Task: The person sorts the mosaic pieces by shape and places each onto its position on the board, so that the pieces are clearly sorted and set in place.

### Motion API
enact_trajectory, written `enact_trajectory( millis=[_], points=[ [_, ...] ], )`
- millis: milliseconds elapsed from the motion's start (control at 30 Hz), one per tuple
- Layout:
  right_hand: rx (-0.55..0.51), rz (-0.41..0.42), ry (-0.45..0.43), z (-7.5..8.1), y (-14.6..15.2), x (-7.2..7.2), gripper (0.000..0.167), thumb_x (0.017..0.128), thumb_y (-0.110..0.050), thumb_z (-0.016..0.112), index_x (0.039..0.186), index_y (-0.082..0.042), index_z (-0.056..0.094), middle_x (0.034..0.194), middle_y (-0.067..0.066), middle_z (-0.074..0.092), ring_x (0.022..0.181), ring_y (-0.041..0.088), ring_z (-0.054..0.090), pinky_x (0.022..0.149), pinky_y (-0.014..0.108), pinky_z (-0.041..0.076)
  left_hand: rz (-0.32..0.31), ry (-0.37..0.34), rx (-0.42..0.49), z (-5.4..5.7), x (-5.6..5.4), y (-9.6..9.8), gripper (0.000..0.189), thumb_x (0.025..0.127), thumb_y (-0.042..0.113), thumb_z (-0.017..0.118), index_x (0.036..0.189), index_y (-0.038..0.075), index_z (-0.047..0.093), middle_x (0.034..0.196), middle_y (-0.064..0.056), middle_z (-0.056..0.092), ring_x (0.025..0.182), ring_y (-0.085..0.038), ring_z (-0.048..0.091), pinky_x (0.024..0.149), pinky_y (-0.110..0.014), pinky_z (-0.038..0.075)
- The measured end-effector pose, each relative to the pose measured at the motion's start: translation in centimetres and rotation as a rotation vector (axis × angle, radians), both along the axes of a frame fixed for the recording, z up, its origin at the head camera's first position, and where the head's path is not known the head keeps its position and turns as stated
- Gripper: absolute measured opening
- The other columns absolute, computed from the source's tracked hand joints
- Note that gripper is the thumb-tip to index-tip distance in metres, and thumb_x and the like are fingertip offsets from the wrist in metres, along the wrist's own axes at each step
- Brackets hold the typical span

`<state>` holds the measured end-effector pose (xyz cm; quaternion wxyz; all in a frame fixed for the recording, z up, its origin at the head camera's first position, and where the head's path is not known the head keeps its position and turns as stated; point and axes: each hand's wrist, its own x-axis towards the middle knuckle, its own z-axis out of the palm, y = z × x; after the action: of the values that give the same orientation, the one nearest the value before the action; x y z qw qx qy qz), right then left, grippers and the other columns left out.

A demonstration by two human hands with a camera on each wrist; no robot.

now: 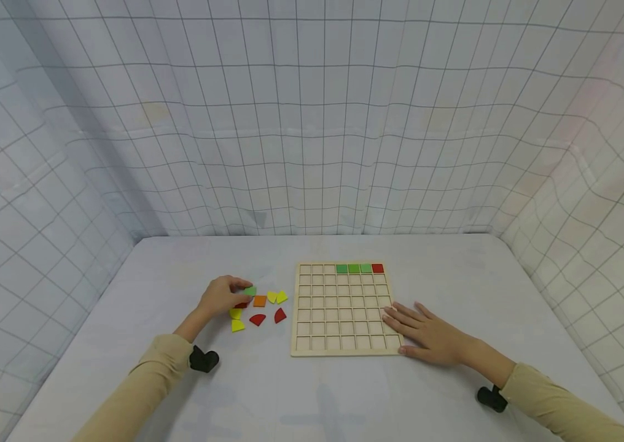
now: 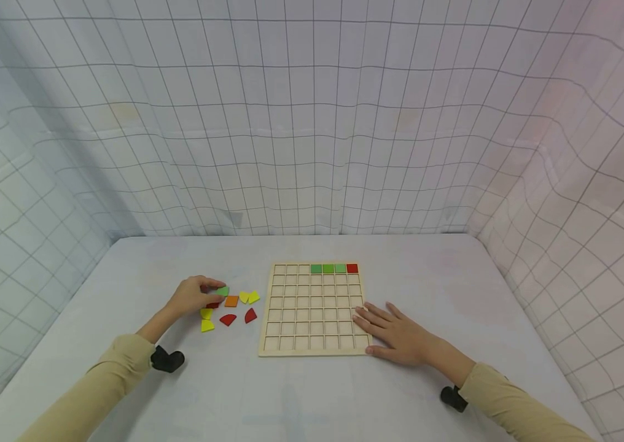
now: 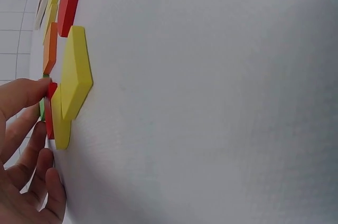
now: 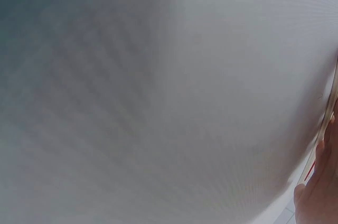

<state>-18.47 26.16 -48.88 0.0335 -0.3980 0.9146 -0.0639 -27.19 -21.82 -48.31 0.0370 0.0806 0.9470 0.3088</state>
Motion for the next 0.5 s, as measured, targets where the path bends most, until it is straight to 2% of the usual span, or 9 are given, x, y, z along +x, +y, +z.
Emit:
enact_trajectory(
  millis=[500],
  points=[
    [0.000, -0.003, -0.018, -0.04, 0.04, -0.08, 0.068, 0.099, -0.049, 0.043, 0.154, -0.018, 0.021, 0.161, 0.004, 0.021, 0.148, 0.029, 0.017, 0.112, 0.063, 0.015, -0.002, 0.060, -0.051, 0.64, 0.41, 0.38, 0.030, 0.083, 0.025, 0.074, 0.108, 0.007, 0.074, 0.094, -0.010, 0.065, 0.078, -0.020, 0.052, 0.061, -0.025, 0.040]
  ],
)
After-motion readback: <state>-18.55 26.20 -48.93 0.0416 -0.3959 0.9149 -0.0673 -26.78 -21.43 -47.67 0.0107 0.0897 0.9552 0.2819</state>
